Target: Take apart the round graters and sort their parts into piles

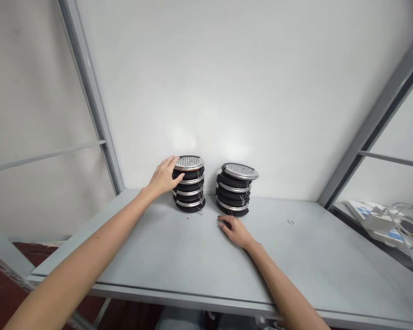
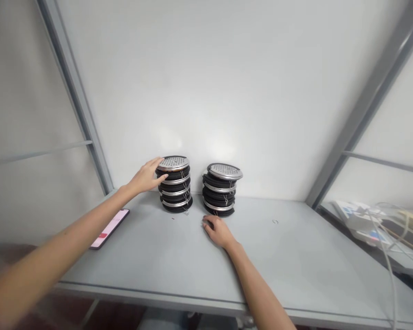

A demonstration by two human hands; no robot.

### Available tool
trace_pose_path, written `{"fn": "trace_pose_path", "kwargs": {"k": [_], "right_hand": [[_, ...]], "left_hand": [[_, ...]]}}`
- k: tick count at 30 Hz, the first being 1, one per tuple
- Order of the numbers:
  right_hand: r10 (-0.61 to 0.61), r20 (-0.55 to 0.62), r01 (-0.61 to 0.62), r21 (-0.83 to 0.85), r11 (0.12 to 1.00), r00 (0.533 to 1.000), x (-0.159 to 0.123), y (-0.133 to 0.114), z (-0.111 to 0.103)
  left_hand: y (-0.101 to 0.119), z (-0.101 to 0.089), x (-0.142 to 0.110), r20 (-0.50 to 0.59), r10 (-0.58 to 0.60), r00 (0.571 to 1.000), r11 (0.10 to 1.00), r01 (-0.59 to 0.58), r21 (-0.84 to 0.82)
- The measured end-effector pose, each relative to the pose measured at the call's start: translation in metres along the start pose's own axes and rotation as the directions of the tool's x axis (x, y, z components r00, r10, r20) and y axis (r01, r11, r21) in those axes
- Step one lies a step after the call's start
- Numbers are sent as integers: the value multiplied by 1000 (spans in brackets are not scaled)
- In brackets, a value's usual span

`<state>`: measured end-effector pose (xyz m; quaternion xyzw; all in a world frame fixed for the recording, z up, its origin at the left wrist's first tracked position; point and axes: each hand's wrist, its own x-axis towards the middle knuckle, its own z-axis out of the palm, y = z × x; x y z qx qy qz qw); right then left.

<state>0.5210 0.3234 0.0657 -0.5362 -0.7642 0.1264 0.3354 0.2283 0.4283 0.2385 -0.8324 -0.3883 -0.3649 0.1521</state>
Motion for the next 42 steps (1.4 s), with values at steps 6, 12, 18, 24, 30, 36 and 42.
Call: {"fn": "trace_pose_path", "kwargs": {"k": [6,12,18,24,30,36,42], "right_hand": [[5,-22,-5,7,1000,1000,0,3,1],[-29,-30,29,-8,1000,999,0,2,0],[-40,-38,37,-74,997,998,-2,2,2],[-34,-38,28,-160,987,999,-3,-2,5],[-16,-53,5,-192,981,998,-6,-8,4],[21,-115,-43,-196,980,993,-10,-12,0],[27,-215,-46,-86,995,976,-15,-15,-4]], "left_hand": [[-18,11,16,195,45,980,998,-34,-58],[-10,6,21,135,0,991,996,11,-84],[3,-5,23,158,72,985,994,-58,-97],[5,-11,28,89,108,990,991,-100,-93],[20,-29,2,-60,231,971,970,-235,-68],[47,-19,-85,-90,377,922,893,-388,-227],[57,41,-145,64,388,919,870,-343,-355]]}}
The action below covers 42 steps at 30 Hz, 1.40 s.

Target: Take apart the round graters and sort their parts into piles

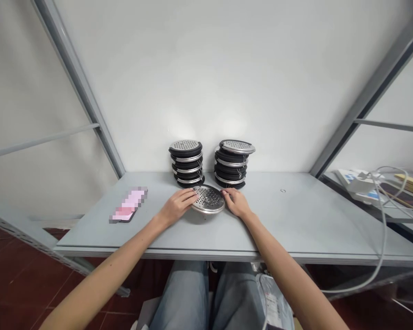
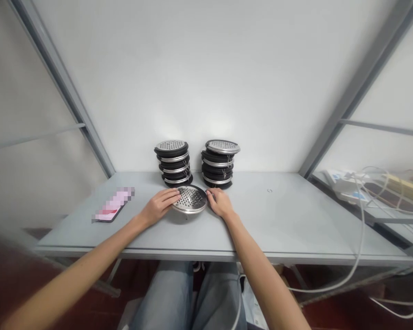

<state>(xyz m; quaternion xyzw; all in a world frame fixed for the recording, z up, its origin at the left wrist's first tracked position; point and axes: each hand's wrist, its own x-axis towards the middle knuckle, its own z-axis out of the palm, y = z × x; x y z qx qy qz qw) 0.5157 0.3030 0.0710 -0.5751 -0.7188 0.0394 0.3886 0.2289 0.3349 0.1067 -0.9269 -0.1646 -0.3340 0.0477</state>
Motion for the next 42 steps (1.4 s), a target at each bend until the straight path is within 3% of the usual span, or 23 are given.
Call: {"fn": "trace_pose_path", "kwargs": {"k": [6,12,15,18,21,25,33,37,42], "right_hand": [[41,56,-50,163,985,998,0,2,-1],[-105,163,73,193,979,981,3,2,4],[-102,194,59,217,974,976,4,-1,5],[-91,146,61,199,978,985,3,-10,4],[-197,112,171,207,963,974,0,-26,3],[-306,169,275,186,943,937,-1,-40,6],[-310,177,265,237,935,934,1,-35,3],[-235,103,194,304,933,967,0,-31,-1],[-153,29,126,424,897,988,2,-31,-2]], "left_hand": [[-16,23,0,52,-79,996,996,77,38],[-18,26,-2,35,-146,989,988,147,-50],[-16,25,-3,10,-153,988,986,153,-71],[-14,25,-4,4,-173,985,984,173,-29],[-11,26,-5,16,-169,986,986,168,11],[-7,27,-5,14,-162,987,986,162,-22],[-10,17,-2,-46,-229,972,955,215,-205],[-22,12,-6,-49,-294,955,911,264,-318],[-31,16,-10,-59,-263,963,908,227,-354]]}}
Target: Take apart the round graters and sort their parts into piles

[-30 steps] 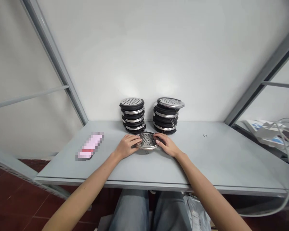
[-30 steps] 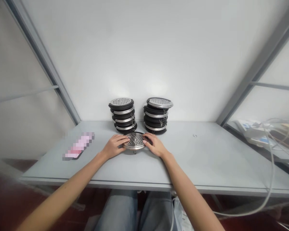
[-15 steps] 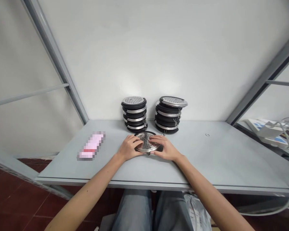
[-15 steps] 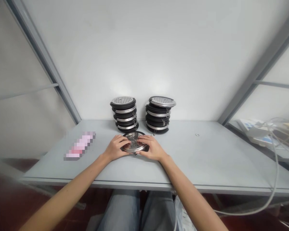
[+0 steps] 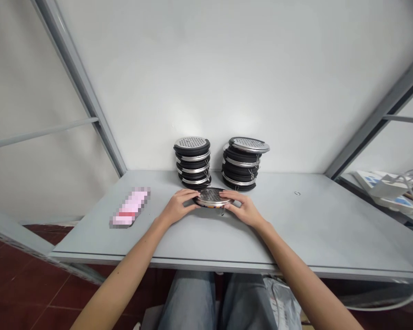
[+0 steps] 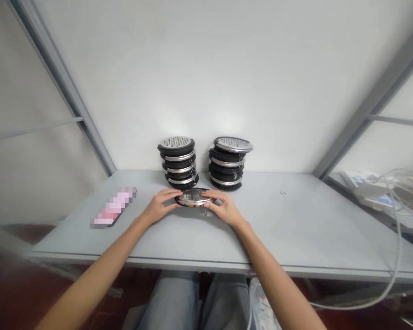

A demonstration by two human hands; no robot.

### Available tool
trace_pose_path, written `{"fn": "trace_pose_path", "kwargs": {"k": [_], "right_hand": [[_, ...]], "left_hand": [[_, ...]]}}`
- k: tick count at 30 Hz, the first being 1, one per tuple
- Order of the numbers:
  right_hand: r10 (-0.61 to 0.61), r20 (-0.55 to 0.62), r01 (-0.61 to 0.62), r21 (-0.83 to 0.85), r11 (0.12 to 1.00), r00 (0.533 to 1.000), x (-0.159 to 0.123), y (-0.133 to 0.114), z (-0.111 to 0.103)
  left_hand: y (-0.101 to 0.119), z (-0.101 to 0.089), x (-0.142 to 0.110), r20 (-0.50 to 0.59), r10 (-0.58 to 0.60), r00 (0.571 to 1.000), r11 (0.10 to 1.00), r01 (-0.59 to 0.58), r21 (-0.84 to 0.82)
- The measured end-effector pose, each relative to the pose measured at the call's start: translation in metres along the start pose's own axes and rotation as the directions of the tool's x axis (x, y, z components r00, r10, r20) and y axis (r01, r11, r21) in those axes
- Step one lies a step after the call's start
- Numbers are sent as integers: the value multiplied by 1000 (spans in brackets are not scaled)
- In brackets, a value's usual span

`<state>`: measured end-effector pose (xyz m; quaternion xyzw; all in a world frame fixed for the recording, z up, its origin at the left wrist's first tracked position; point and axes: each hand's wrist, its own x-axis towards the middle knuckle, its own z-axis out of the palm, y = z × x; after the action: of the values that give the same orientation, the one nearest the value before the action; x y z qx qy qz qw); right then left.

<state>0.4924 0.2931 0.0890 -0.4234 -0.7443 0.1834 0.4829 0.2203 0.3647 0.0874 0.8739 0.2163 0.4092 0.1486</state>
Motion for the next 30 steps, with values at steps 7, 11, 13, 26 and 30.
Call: {"fn": "trace_pose_path", "kwargs": {"k": [7,11,13,26,30], "right_hand": [[112,-26,-106,187,977,993,4,6,-2],[162,-54,-146,227,963,985,5,6,-2],[185,-65,-163,255,953,981,6,4,-2],[349,-184,-130,695,707,919,5,17,-5],[408,-185,-98,808,581,894,8,14,-9]], "left_hand": [[1,-2,2,-21,5,1000,1000,-5,-12],[2,-4,2,-19,-9,1000,1000,9,-13],[1,-4,2,-32,-11,999,1000,11,-6],[-10,-13,0,-87,16,996,998,-10,65],[-5,-14,-1,-78,-36,996,999,36,-5]]}}
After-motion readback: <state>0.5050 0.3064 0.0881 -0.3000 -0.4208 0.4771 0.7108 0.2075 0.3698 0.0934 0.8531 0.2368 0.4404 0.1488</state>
